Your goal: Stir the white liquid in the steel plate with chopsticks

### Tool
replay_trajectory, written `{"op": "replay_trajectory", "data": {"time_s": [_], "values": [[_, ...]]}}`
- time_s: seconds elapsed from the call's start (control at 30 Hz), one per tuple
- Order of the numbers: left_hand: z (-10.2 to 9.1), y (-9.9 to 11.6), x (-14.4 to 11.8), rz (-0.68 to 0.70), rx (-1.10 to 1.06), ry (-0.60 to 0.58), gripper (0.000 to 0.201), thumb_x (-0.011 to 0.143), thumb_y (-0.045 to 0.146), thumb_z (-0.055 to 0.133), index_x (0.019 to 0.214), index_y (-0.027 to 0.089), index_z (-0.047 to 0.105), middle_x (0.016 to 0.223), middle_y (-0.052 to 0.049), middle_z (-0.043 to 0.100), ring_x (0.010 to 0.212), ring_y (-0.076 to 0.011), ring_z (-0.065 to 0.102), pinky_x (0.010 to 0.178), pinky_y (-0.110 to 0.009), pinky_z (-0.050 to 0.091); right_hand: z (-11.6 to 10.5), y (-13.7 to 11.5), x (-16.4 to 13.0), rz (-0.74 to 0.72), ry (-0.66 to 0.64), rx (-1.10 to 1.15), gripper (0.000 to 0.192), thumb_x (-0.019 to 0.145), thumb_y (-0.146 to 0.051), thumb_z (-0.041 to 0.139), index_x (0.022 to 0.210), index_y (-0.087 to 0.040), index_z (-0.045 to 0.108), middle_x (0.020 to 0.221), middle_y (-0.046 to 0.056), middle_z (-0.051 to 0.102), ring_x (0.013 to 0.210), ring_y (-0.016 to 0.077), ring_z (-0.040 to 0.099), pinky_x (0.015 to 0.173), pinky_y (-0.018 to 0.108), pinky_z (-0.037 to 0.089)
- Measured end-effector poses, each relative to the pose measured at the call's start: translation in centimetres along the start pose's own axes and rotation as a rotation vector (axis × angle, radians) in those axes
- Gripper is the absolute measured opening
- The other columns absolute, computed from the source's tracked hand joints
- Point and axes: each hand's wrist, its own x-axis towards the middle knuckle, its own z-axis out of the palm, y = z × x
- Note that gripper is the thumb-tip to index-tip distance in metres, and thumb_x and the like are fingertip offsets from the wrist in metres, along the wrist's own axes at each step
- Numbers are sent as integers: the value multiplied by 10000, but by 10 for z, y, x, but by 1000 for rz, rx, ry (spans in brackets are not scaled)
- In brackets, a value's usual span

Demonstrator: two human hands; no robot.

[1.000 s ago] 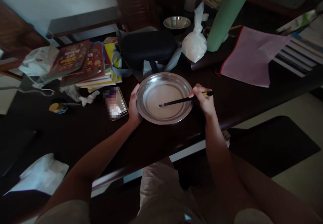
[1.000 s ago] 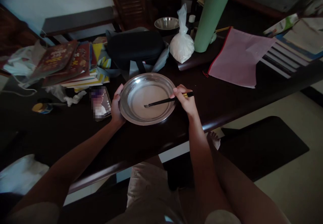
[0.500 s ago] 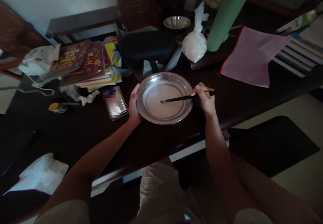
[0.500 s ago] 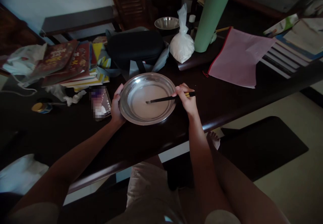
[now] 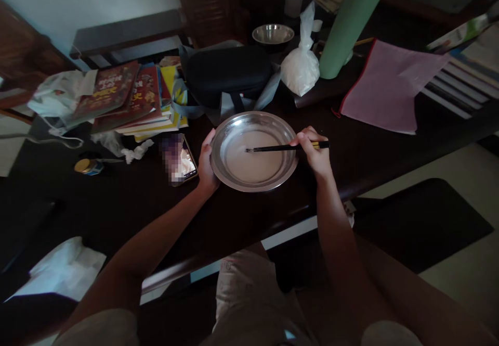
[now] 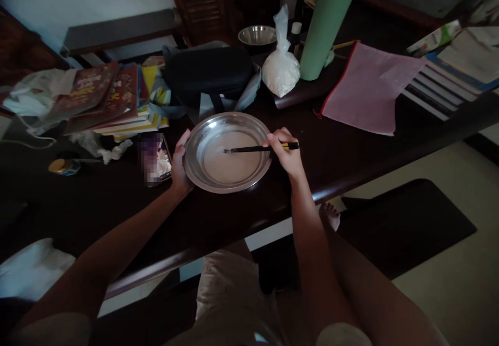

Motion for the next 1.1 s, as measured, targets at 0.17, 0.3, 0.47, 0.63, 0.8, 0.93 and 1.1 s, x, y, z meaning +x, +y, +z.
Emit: {"op": "replay_trajectory", "data": {"time_s": [0.17, 0.3, 0.47, 0.63, 0.8, 0.93, 1.1], "values": [[1, 2, 0, -22, 10, 2, 517, 962, 641, 744, 1353, 306, 780, 1589, -62, 724, 1616, -347, 539, 1374, -522, 403, 0, 1, 0, 8, -47, 20, 600, 954, -793, 674, 630, -294, 748, 696, 21, 721, 793, 233, 662, 854, 475, 573], [2, 1, 0, -24, 9, 19, 496, 963, 620, 745, 1341, 300, 784, 1559, -57, 746, 1580, -333, 581, 1366, -502, 416, 0, 2, 0, 5, 5, 0, 606, 966, -792, 656, 632, -294, 742, 692, 17, 726, 792, 230, 659, 886, 482, 575], [3, 1, 0, 1, -2, 22, 500, 966, 620, 741, 1344, 294, 783, 1558, -86, 740, 1579, -342, 582, 1355, -508, 430, 1, 0, 0, 19, -48, 18, 589, 940, -805, 689, 632, -307, 751, 698, 19, 731, 805, 243, 673, 884, 499, 582], [4, 3, -1, -5, 9, 20, 507, 967, 630, 742, 1336, 285, 783, 1572, -101, 727, 1614, -356, 540, 1359, -517, 422, 1, -1, 0, 28, 17, 17, 633, 938, -829, 662, 593, -302, 730, 669, 20, 701, 763, 230, 643, 857, 486, 571], [4, 2, -1, 6, 15, 30, 540, 948, 645, 746, 1347, 282, 777, 1576, -98, 724, 1619, -364, 531, 1367, -526, 418, 1, -2, 1, 30, -51, 3, 636, 909, -860, 681, 612, -301, 733, 695, 28, 724, 821, 248, 670, 883, 496, 570], [3, 0, 0, 4, 2, 20, 566, 902, 670, 791, 1333, 303, 787, 1559, -77, 739, 1605, -365, 548, 1364, -517, 422, 1, -2, 1, 34, -11, 22, 655, 927, -857, 658, 595, -297, 720, 678, 24, 700, 759, 232, 635, 853, 488, 563], [2, 1, 0, -10, -18, 26, 564, 874, 677, 819, 1307, 316, 799, 1544, -64, 755, 1577, -364, 580, 1359, -532, 426, 1, -2, 1, 21, -41, 7, 613, 926, -833, 683, 624, -303, 748, 687, 21, 709, 801, 238, 656, 855, 480, 565]]}}
